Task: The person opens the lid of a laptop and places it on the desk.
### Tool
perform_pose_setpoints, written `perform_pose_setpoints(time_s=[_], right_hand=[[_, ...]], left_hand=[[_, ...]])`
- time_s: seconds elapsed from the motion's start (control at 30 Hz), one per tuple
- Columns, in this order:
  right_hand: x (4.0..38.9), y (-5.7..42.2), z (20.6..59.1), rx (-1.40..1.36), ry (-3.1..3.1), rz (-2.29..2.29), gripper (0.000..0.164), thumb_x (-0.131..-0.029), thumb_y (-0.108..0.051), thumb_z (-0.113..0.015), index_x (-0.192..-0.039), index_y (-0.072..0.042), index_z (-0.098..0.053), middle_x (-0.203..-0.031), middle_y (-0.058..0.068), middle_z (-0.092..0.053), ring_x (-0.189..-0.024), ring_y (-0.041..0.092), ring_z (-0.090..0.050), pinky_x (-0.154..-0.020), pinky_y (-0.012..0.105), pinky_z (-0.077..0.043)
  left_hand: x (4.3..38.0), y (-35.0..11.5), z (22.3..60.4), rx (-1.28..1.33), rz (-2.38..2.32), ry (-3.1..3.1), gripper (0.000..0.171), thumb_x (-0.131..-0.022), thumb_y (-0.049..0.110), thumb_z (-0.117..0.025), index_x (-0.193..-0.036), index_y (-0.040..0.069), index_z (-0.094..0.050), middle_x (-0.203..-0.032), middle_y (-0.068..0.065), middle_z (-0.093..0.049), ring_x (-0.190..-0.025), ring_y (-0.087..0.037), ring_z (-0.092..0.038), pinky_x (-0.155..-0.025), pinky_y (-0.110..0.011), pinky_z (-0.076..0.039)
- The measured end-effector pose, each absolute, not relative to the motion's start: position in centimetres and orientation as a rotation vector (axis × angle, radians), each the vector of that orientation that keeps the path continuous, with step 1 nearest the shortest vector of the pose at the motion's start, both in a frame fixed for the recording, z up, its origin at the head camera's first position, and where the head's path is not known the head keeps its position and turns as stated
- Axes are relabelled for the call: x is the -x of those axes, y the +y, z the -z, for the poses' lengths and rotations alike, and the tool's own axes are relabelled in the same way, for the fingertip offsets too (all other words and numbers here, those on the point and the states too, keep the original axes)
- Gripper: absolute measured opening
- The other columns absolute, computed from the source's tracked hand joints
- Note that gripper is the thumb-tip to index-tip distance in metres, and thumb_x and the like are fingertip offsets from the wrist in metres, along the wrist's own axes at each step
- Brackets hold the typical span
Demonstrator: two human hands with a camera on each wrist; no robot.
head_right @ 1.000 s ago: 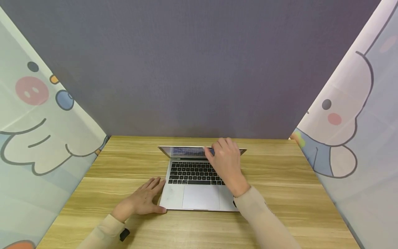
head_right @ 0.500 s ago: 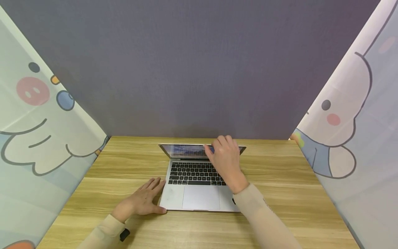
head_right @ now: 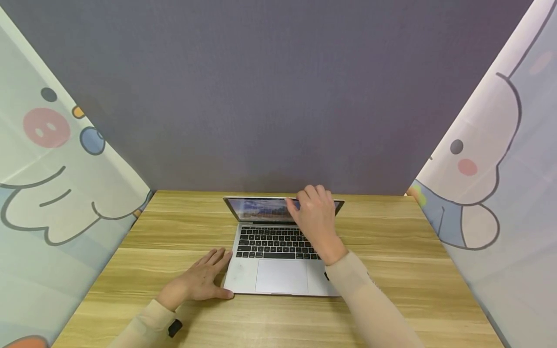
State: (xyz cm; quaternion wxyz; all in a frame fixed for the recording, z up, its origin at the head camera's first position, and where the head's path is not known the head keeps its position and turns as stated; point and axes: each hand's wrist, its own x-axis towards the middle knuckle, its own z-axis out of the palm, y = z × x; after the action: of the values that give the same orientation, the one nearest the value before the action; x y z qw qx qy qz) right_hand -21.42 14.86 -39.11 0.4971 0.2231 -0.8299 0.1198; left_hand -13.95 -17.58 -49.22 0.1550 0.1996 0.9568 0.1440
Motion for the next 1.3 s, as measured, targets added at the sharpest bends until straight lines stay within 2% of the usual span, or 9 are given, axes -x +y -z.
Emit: perform_pose_setpoints(time_s=[0.47,1.07,1.3], right_hand=[[21.9,14.9,38.9,-0.509,-2.048,-0.261,0.030,-0.081,-0.028,-0.087,-0.077,-0.002,-0.074,-0.083,0.015,-0.065,-0.073,0.034,-0.057,-0.059,0.045,-0.045],[22.6,14.9,39.5,-0.483,-2.023,-0.291,0.031,-0.084,-0.028,-0.086,-0.080,0.000,-0.073,-0.082,0.016,-0.063,-0.076,0.036,-0.055,-0.067,0.048,-0.046],[22.9,14.8,39.6,-0.475,-2.005,-0.282,0.030,-0.085,-0.029,-0.085,-0.083,-0.001,-0.074,-0.084,0.015,-0.064,-0.078,0.035,-0.056,-0.065,0.047,-0.045]], left_hand=[[13.8,-17.5,49.1,-0.575,-0.403,2.741,0.112,-0.078,0.069,-0.075,-0.160,0.007,-0.030,-0.165,-0.023,-0.022,-0.151,-0.045,-0.020,-0.117,-0.063,-0.024],[13.8,-17.4,49.1,-0.579,-0.410,2.745,0.113,-0.077,0.069,-0.075,-0.160,0.007,-0.030,-0.165,-0.023,-0.022,-0.151,-0.045,-0.020,-0.117,-0.064,-0.024],[13.7,-17.4,49.2,-0.566,-0.409,2.744,0.114,-0.077,0.070,-0.074,-0.161,0.008,-0.029,-0.165,-0.023,-0.022,-0.151,-0.044,-0.019,-0.117,-0.063,-0.023]])
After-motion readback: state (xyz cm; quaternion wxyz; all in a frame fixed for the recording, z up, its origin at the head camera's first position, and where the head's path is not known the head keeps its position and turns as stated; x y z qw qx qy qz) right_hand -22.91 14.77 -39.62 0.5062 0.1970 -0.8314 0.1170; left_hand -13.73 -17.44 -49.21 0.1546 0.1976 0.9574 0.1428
